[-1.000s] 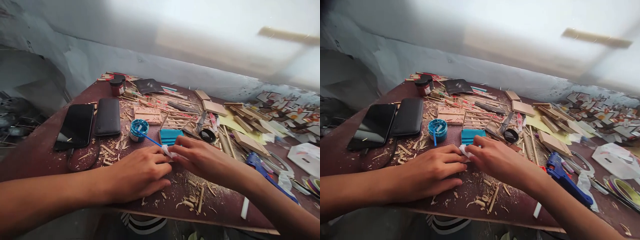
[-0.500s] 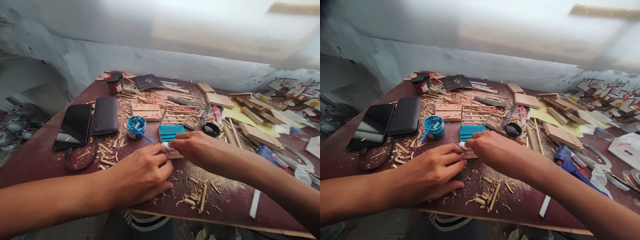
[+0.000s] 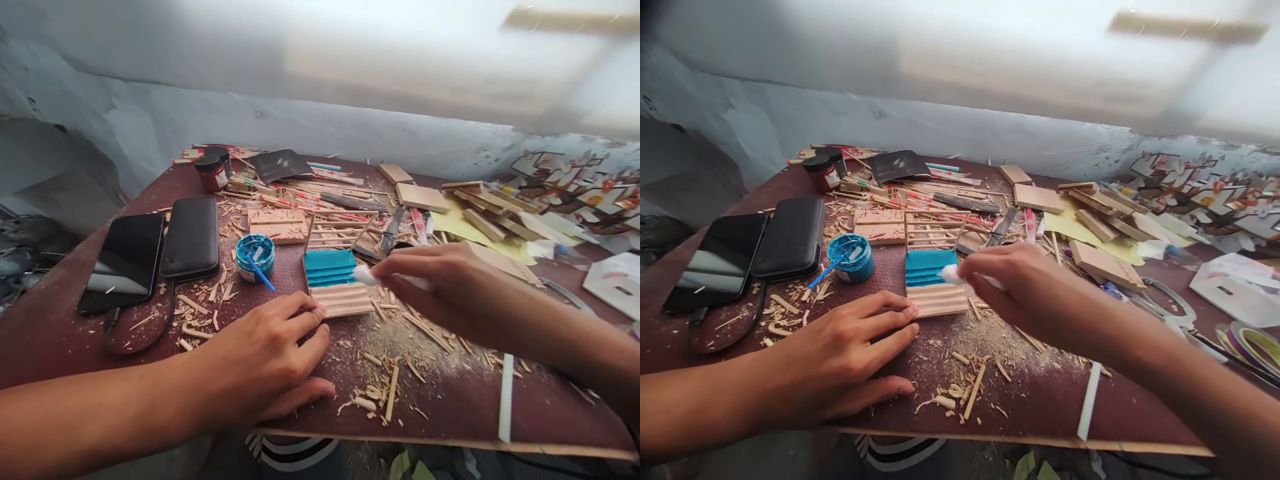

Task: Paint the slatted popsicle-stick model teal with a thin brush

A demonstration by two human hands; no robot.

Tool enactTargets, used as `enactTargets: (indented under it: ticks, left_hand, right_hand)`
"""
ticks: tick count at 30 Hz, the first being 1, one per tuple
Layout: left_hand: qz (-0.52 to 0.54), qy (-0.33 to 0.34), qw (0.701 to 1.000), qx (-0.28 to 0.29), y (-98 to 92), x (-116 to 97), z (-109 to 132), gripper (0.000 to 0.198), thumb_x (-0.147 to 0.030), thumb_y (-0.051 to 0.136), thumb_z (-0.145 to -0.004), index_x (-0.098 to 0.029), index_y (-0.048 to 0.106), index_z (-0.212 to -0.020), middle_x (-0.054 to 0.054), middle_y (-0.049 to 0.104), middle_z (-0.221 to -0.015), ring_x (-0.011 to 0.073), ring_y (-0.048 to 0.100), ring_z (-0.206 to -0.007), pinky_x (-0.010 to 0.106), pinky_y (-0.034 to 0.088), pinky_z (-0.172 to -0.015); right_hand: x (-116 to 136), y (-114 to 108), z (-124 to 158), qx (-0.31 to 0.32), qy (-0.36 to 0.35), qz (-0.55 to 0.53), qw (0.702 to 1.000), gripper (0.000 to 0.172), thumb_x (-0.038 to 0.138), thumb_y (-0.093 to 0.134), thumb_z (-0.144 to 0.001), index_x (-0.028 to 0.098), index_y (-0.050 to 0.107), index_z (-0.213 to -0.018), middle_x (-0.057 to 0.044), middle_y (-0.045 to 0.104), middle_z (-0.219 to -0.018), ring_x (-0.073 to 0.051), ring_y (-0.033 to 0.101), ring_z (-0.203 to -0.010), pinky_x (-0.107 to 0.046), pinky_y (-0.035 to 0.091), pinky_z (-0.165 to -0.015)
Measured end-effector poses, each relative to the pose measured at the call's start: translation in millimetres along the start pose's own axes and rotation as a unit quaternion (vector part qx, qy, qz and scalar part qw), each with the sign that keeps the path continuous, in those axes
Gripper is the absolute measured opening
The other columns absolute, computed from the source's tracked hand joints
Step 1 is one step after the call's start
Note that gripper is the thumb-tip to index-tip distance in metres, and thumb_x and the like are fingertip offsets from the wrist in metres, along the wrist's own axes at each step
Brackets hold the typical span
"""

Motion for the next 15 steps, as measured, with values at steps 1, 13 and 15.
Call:
enactTargets:
  ticks: [1,13,15]
  left_hand:
    - [-0.005,0.001,1.0,-0.002,-0.4,-0.1,0.1,0.04,-0.042,0.074,-0.1,-0.004,0.072,-0.113,0.019,0.075,-0.118,0.0364,0.066,-0.119,0.05,0.062,-0.103]
    - [0.012,-0.021,1.0,0.01,0.6,0.2,-1.6,0.046,-0.047,0.071,-0.101,-0.003,0.072,-0.114,0.018,0.074,-0.113,0.0369,0.066,-0.115,0.05,0.064,-0.096]
    - [0.016,-0.019,1.0,0.005,0.8,1.0,-1.2,0.047,-0.048,0.071,-0.101,-0.003,0.071,-0.115,0.018,0.074,-0.114,0.0367,0.066,-0.115,0.05,0.064,-0.098]
  right_hand:
    - [8.0,7.7,-7.5,0.013,-0.014,-0.016,1.0,0.028,0.021,0.05,-0.108,0.02,0.072,-0.091,-0.003,0.069,-0.074,-0.014,0.057,-0.062,-0.032,0.04,-0.063]
    - [-10.2,37.0,-7.9,0.085,-0.019,0.014,0.996,0.031,0.015,0.048,-0.102,0.02,0.066,-0.078,-0.005,0.066,-0.071,-0.017,0.056,-0.06,-0.034,0.036,-0.06]
    - [-25.2,24.9,6.1,0.095,-0.004,0.052,0.994,0.032,0.015,0.049,-0.099,0.022,0.068,-0.074,-0.005,0.066,-0.067,-0.017,0.055,-0.054,-0.035,0.033,-0.055]
Point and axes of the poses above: each hand's wrist, its own z-axis away from the middle knuckle, its own y-axis out of the palm, x = y × z, the point moved 7 cm from there along -z, towards the middle knuckle
